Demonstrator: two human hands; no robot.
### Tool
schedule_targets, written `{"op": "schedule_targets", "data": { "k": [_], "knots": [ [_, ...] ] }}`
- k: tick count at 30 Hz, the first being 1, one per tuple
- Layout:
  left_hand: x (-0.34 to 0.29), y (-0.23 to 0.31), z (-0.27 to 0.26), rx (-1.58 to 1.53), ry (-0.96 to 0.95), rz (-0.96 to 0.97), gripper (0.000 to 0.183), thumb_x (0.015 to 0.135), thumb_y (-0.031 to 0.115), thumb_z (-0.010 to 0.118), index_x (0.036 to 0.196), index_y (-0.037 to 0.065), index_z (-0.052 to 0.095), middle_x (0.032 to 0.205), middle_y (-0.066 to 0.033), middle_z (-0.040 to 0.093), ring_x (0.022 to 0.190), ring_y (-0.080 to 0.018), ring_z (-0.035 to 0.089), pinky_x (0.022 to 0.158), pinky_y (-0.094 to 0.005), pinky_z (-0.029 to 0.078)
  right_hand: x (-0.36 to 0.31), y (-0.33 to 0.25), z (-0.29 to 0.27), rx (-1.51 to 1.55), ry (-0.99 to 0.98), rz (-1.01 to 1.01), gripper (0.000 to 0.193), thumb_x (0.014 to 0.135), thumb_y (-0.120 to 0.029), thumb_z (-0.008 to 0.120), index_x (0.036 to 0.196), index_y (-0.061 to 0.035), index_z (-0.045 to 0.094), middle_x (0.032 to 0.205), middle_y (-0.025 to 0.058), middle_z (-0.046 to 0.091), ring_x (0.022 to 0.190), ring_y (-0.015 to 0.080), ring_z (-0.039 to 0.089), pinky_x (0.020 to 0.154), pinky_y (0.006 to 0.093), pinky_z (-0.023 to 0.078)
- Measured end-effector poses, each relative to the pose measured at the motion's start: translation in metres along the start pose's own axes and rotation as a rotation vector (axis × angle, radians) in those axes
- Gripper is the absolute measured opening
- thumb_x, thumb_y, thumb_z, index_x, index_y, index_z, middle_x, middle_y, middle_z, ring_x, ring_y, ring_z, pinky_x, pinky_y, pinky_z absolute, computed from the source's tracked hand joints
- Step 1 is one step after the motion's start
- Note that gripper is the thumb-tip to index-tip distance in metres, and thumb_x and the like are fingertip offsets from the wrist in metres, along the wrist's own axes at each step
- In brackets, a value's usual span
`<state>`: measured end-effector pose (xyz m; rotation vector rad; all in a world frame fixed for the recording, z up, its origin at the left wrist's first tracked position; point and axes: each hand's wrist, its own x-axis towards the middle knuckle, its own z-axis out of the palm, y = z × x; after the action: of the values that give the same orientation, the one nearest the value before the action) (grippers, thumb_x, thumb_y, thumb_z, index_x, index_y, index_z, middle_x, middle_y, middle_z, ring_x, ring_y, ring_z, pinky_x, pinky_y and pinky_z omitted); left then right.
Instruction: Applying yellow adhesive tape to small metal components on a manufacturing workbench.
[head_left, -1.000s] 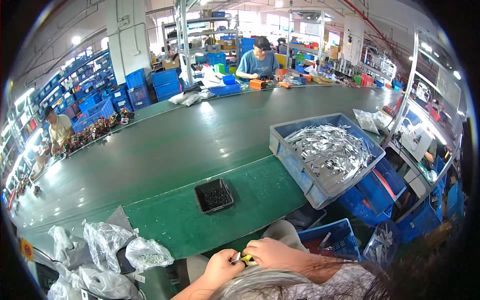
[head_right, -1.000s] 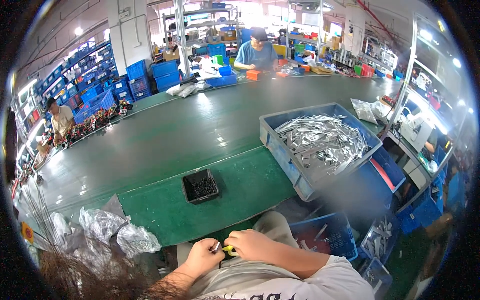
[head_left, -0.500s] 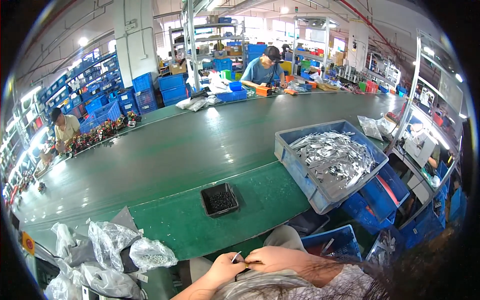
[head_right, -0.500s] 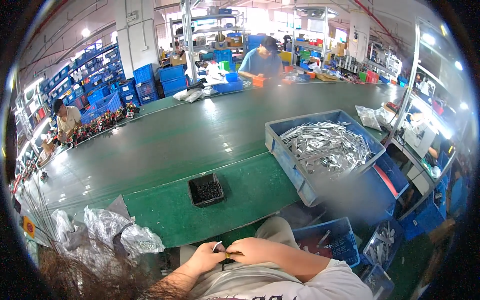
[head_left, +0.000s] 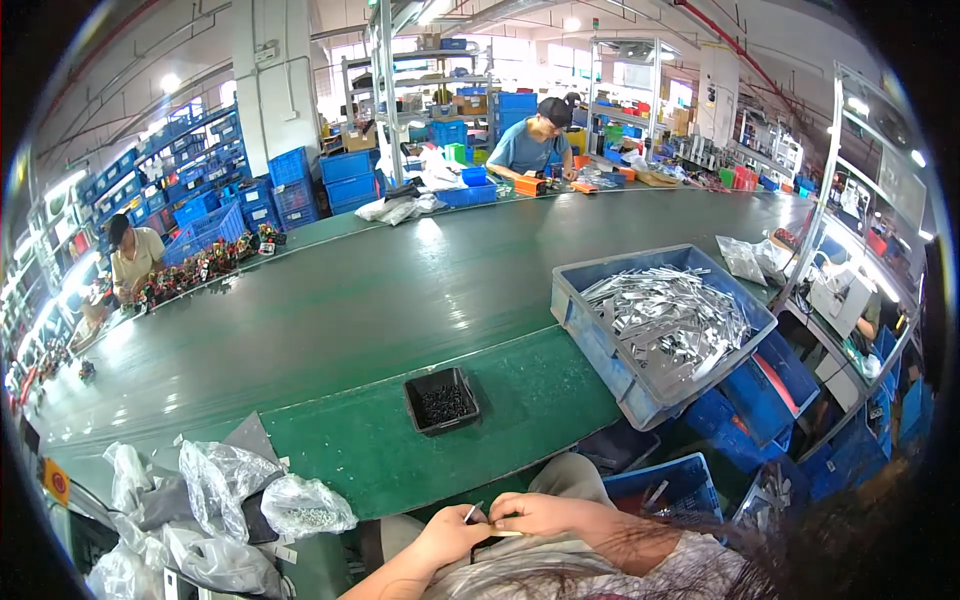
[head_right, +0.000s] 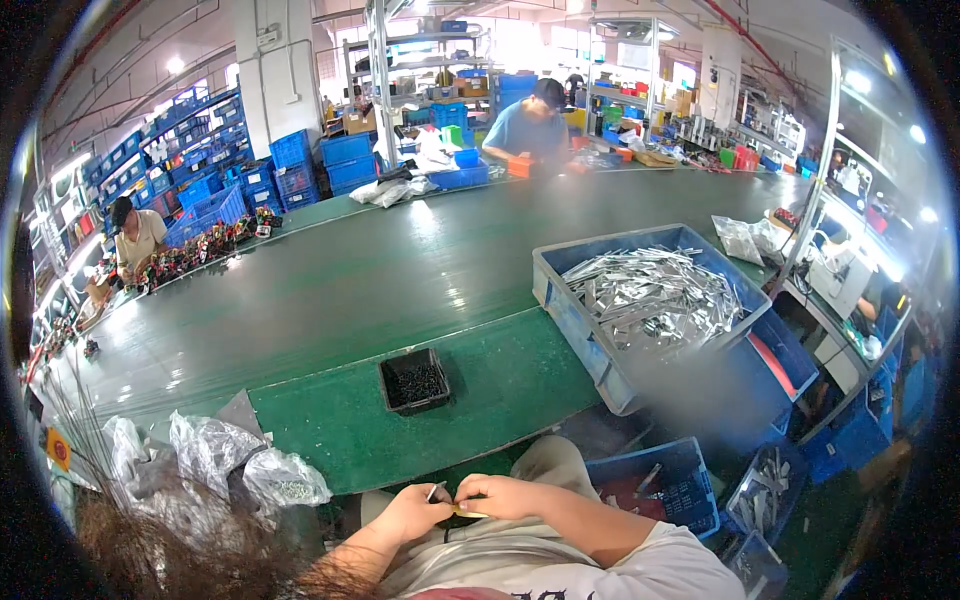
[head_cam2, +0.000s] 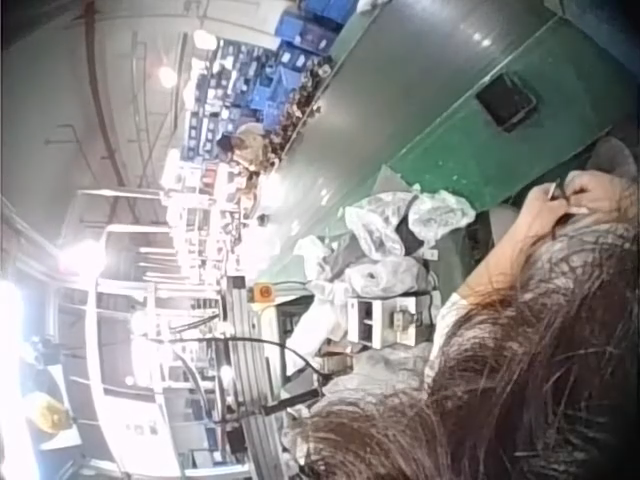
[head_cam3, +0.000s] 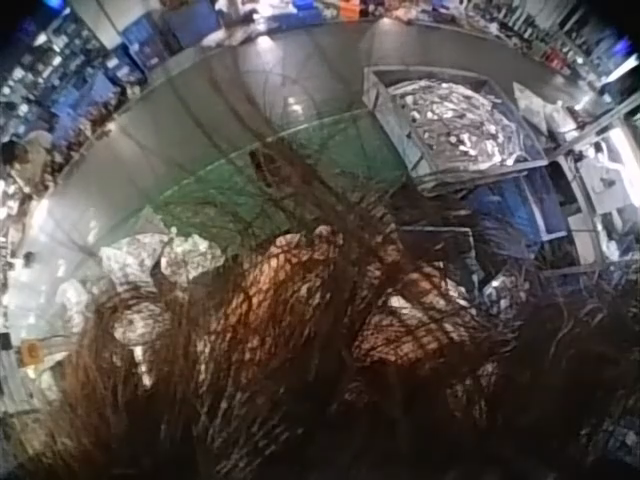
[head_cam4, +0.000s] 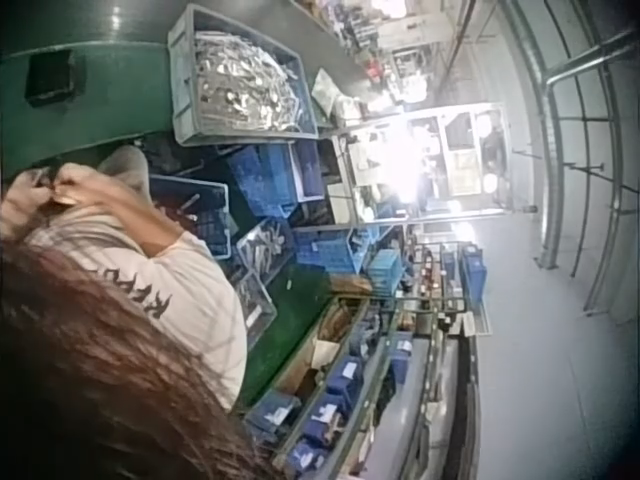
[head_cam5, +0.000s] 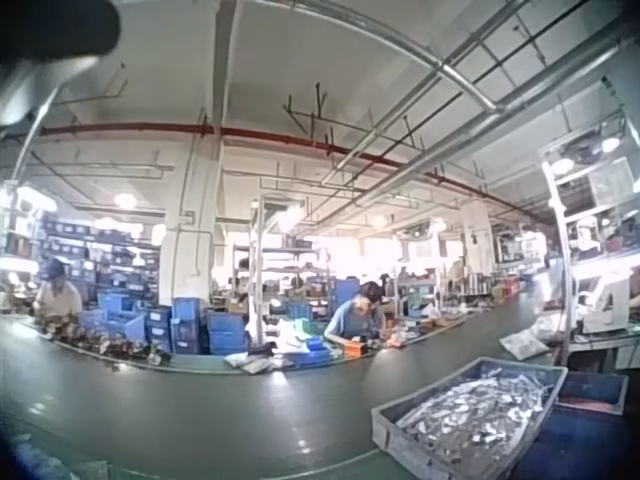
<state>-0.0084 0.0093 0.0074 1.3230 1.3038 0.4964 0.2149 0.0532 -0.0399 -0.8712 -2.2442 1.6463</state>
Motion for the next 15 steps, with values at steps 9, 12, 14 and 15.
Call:
{"op": "schedule_targets", "data": {
  "k": [9,12,14,15],
  "knots": [
    [-0.004,-0.010,0.008,-0.126,0.049,0.028,0.010,0.081,0.013,0.069,0.083,0.003,0.066,0.071,0.0032,0.057,0.066,-0.0071,0.047,0.058,-0.0267,0.040,-0.015,-0.050,0.005,-0.292,0.206,-0.139,0.018,0.094,-0.018,0.062,0.104,-0.0045,0.067,0.115,0.0075,0.066,0.090,0.0294,0.067,0.076,0.0369,0.054],
    [0.001,-0.019,0.006,-0.163,0.001,0.142,0.008,0.085,0.011,0.064,0.086,0.003,0.066,0.078,0.0027,0.058,0.071,-0.0074,0.048,0.061,-0.0269,0.042,-0.015,-0.057,0.009,-0.427,0.305,-0.175,0.017,0.092,-0.019,0.064,0.102,-0.0057,0.068,0.111,0.0080,0.067,0.090,0.0310,0.067,0.075,0.0390,0.054],
    [0.013,-0.031,0.010,-0.348,0.020,0.242,0.015,0.087,0.010,0.062,0.101,0.004,0.062,0.084,0.0018,0.058,0.074,-0.0082,0.050,0.063,-0.0280,0.043,-0.015,-0.058,0.005,-0.451,0.426,-0.205,0.016,0.088,-0.018,0.067,0.099,-0.0061,0.070,0.106,0.0093,0.069,0.092,0.0313,0.067,0.077,0.0395,0.055],
    [0.006,-0.019,0.010,-0.398,0.044,0.134,0.024,0.088,0.014,0.061,0.110,0.007,0.056,0.084,0.0010,0.056,0.071,-0.0084,0.050,0.059,-0.0278,0.044,-0.017,-0.062,0.001,-0.497,0.462,-0.229,0.016,0.086,-0.016,0.068,0.098,-0.0054,0.070,0.106,0.0103,0.069,0.093,0.0311,0.067,0.078,0.0397,0.055]
  ]
}}
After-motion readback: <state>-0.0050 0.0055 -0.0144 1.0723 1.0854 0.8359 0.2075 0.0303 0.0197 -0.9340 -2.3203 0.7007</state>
